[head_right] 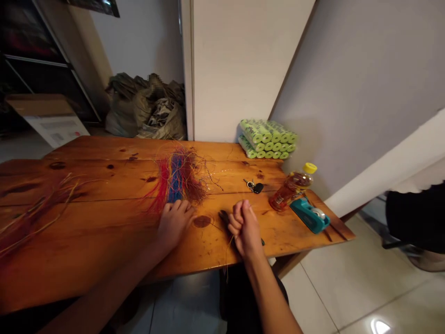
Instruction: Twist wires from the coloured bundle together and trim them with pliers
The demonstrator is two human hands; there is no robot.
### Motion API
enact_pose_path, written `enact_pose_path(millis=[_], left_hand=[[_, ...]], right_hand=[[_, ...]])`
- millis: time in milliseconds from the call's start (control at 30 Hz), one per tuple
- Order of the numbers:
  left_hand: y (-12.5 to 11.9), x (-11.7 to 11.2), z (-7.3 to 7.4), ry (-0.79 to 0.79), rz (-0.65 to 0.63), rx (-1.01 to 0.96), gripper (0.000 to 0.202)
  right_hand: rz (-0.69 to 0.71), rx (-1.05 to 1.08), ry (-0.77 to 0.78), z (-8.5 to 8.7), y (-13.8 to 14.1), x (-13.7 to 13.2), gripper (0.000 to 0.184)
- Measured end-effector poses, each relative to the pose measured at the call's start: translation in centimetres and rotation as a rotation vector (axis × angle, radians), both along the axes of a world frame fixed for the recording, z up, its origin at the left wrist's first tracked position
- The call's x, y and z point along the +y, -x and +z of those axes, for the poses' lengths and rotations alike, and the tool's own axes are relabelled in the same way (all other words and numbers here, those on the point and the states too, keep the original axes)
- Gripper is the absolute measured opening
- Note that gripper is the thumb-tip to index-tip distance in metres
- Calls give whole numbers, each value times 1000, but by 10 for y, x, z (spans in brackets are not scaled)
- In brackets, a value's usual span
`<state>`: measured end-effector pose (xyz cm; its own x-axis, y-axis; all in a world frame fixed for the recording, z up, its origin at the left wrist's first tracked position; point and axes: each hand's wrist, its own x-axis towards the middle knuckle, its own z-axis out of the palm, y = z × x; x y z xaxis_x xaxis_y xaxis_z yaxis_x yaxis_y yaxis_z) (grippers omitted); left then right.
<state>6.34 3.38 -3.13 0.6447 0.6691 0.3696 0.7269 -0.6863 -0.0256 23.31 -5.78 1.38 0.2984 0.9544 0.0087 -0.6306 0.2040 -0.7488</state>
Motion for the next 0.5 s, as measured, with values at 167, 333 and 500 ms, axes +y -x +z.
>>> enact_pose_path(millis=[167,333,500], left_hand=[[-2,1,2,-5,15,-16,20],[-3,4,2,8,3,-70,21],[-1,-2,6,112,29,-256,17]], right_hand=[[-8,-194,7,-4,13,1,33],[48,-239,3,-9,14,0,32],[56,-267,6,-16,11,4,31]])
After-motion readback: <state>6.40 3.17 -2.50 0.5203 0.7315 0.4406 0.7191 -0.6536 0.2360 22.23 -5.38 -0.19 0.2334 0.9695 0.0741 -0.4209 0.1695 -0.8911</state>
